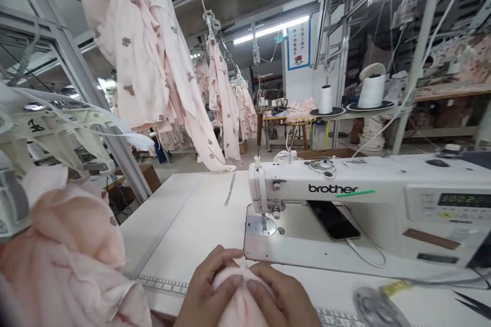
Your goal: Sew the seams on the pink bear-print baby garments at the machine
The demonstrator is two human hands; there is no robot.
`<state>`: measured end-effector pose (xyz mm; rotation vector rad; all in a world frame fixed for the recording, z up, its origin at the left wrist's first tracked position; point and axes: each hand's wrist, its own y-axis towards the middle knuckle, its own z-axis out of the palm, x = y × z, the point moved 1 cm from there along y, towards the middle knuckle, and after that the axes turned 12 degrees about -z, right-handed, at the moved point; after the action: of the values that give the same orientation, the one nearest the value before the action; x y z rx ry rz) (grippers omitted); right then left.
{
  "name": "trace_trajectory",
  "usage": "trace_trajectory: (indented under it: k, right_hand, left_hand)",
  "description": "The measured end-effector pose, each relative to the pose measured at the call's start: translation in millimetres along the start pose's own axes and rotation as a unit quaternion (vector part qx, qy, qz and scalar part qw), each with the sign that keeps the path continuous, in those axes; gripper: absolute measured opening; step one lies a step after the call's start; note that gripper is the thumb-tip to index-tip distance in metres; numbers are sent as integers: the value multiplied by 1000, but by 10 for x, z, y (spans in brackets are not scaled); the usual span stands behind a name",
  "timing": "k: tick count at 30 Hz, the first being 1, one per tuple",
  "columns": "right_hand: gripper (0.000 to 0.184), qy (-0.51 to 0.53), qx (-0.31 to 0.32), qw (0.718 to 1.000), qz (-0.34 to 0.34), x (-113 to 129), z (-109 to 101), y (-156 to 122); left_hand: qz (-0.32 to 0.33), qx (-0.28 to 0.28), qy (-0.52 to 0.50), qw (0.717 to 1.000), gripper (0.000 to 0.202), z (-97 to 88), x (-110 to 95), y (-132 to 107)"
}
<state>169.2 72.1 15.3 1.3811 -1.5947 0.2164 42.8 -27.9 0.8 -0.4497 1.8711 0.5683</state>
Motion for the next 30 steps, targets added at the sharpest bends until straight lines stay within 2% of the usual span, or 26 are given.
trace_trajectory:
  k: [3,6,8,11,14,17,20,25,30]
  right_hand:
    - [30,18,37,998,-46,56,-140,47]
    - [25,-18,63,996,-65,108,-243,80]
    - [23,-70,39,996,-43,112,-280,112]
    - [21,-106,-29,994,9,-7,-307,232]
    - [14,-122,-68,989,55,-340,-302,422]
    - [12,-192,-43,973,124,-775,-263,585]
    - [8,-234,-15,958,166,-1090,-231,710]
    - [7,-267,5,941,207,-1290,-246,871]
    - [9,-289,18,930,226,-1347,-270,887]
  left_hand:
    - [-7,112,-10,994,40,-90,-120,69]
    - [-27,159,8,987,35,-134,-281,104]
    - [-55,150,16,987,27,-137,-375,142]
    - [-55,96,57,992,20,-118,-404,319]
    - [-60,93,129,985,21,-29,-187,651]
    - [-81,144,187,968,26,127,173,981]
    - [-79,149,211,963,23,257,421,1212]
    - [-91,131,238,958,14,347,512,1487]
    - [-128,178,232,948,19,316,589,1665]
